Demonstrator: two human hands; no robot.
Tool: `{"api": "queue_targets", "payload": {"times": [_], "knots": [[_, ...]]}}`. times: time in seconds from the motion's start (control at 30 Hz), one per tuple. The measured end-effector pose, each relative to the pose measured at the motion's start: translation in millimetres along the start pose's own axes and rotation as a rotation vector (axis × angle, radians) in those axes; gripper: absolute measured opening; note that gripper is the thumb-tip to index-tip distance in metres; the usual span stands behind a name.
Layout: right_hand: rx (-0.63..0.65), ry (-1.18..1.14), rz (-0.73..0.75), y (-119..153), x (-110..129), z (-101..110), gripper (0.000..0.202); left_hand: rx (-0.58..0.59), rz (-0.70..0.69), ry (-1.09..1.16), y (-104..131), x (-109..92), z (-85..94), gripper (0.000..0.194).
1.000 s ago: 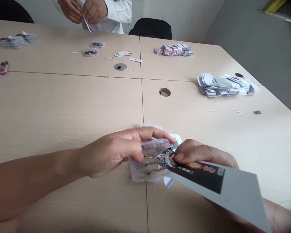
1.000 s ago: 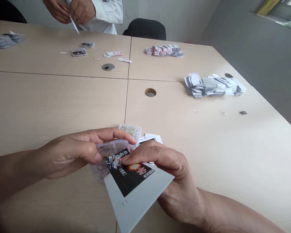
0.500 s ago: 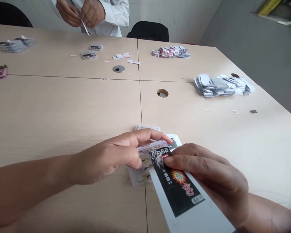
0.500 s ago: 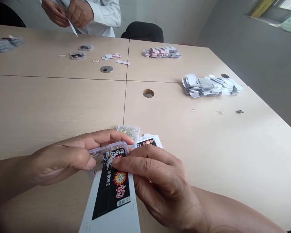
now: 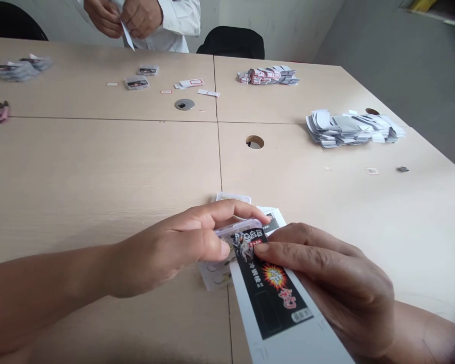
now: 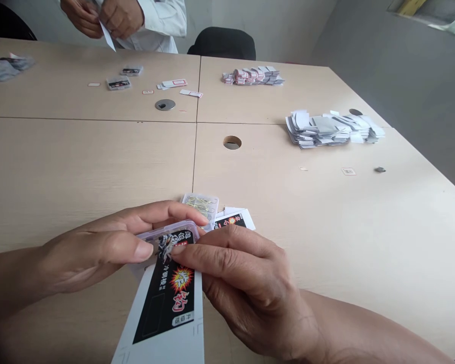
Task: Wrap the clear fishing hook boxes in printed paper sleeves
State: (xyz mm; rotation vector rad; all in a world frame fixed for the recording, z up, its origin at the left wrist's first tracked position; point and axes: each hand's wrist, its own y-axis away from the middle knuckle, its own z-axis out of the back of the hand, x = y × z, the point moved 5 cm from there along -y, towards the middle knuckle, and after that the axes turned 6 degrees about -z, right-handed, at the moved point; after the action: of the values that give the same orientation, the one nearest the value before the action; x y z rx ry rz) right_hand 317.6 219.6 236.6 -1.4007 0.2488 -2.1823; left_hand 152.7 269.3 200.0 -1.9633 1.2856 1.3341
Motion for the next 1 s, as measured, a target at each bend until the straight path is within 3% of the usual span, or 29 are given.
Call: {"api": "queue_targets", "payload": {"times": [1.0], "knots": [[-0.020, -0.070, -0.011, 0.2, -2.8, -2.1, 0.039, -0.070, 0.008, -0.143, 3.5, 0.3, 5.4, 0.038]]}}
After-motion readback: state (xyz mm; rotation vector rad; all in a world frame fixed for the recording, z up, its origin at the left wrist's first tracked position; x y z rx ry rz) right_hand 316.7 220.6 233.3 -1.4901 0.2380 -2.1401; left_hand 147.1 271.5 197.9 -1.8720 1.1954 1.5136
